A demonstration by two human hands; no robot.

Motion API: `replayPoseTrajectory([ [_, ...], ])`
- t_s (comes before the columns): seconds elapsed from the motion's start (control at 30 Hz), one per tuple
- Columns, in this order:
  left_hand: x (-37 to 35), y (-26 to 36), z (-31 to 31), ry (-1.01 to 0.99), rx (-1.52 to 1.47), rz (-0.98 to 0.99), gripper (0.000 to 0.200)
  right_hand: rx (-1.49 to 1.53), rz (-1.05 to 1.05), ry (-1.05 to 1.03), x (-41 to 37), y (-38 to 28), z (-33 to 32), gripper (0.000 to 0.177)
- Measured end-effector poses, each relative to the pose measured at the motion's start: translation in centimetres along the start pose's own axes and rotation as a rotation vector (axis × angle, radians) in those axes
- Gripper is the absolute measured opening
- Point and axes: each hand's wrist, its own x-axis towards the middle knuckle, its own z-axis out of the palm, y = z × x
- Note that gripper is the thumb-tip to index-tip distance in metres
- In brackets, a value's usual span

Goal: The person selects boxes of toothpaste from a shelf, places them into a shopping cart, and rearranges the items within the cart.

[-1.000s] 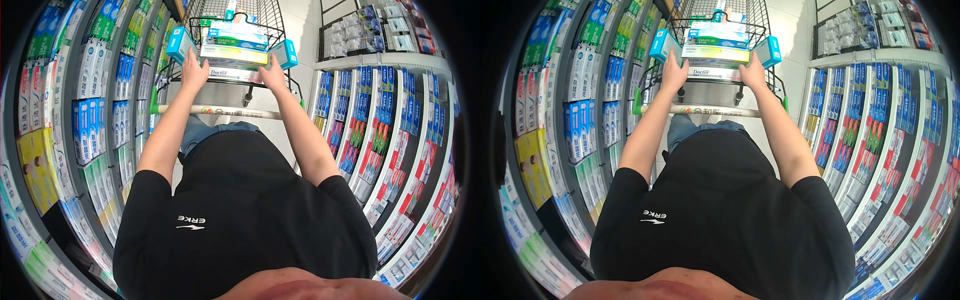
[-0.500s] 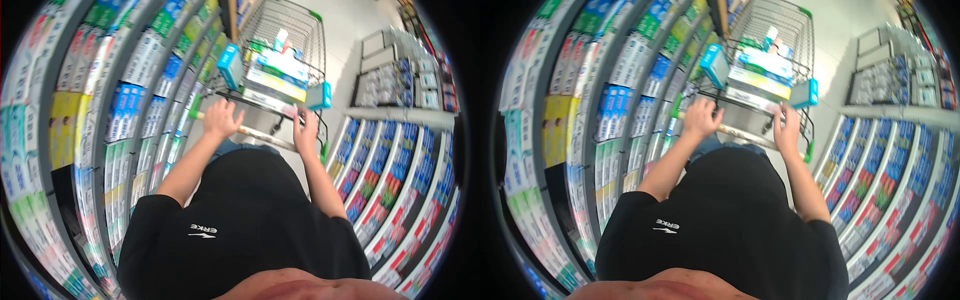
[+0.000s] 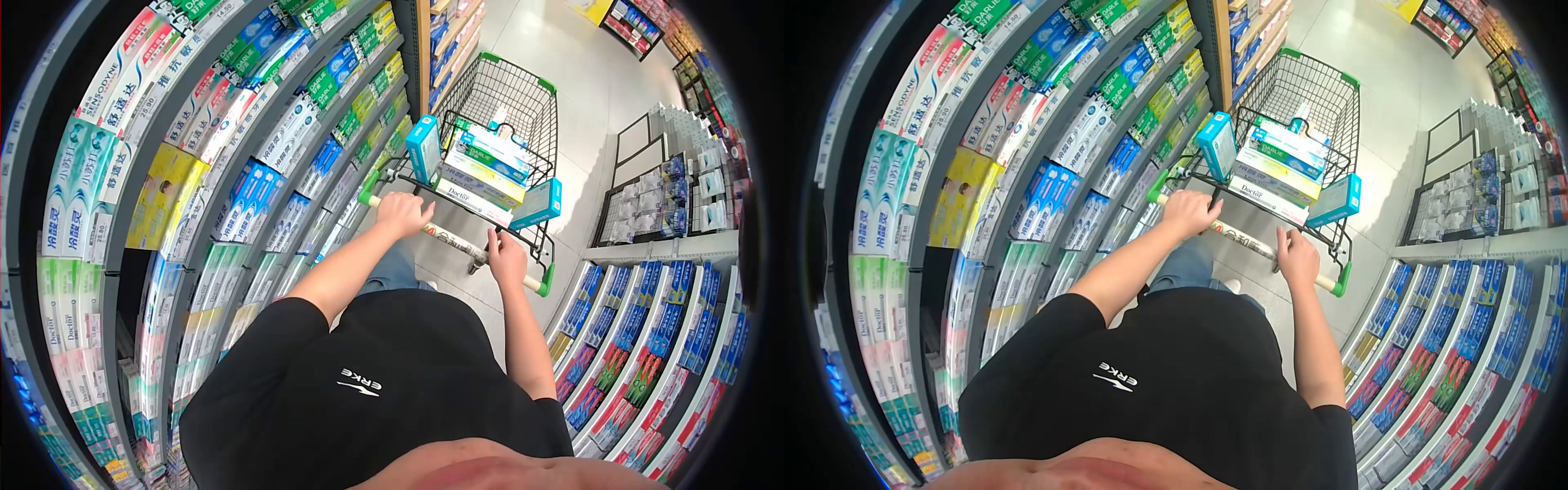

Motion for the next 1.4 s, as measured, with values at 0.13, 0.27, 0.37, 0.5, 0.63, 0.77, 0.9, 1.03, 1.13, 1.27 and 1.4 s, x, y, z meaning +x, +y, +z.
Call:
replayPoseTrajectory([
  [0.13,3.0,0.0,-0.6,-0.109,0.02,-0.055,0.056,-0.121,-0.009,-0.121,3.2,0.0,0.1,0.052],
  [0.27,6.3,-0.1,-1.1,-0.218,0.057,-0.093,0.061,-0.167,-0.023,-0.195,6.0,-0.4,-0.5,0.051],
  [0.37,8.3,-0.1,-1.5,-0.235,0.068,-0.1,0.063,-0.159,-0.019,-0.197,8.0,-1.0,-1.1,0.051],
  [0.5,11.1,-0.5,-1.3,-0.272,0.085,-0.093,0.064,-0.168,0.011,-0.28,10.9,-0.8,-1.1,0.053],
  [0.63,13.6,-0.7,-1.3,-0.28,0.078,-0.096,0.064,-0.155,0.031,-0.333,13.5,-0.8,-1.4,0.053],
  [0.77,15.9,-0.9,-1.1,-0.268,0.037,-0.073,0.062,-0.164,0.042,-0.381,16.3,-0.4,-1.6,0.053],
  [0.9,17.9,-1.7,-0.1,-0.16,-0.024,0.03,0.059,-0.161,0.026,-0.378,18.6,0.5,-1.4,0.053],
  [1.03,22.1,-5.2,-2.8,-0.116,-0.288,0.025,0.042,-0.181,-0.016,-0.354,20.4,1.5,-1.1,0.052],
  [1.13,26.3,-8.6,-13.5,0.166,0.042,0.136,0.034,-0.19,-0.014,-0.355,21.6,2.1,-1.1,0.05],
  [1.27,31.0,-16.8,-25.3,0.753,0.438,0.075,0.046,-0.179,-0.029,-0.324,22.8,2.6,-0.8,0.048],
  [1.4,32.3,-22.5,-31.0,0.563,0.642,-0.453,0.065,-0.187,-0.025,-0.323,23.7,1.8,-1.5,0.048],
])
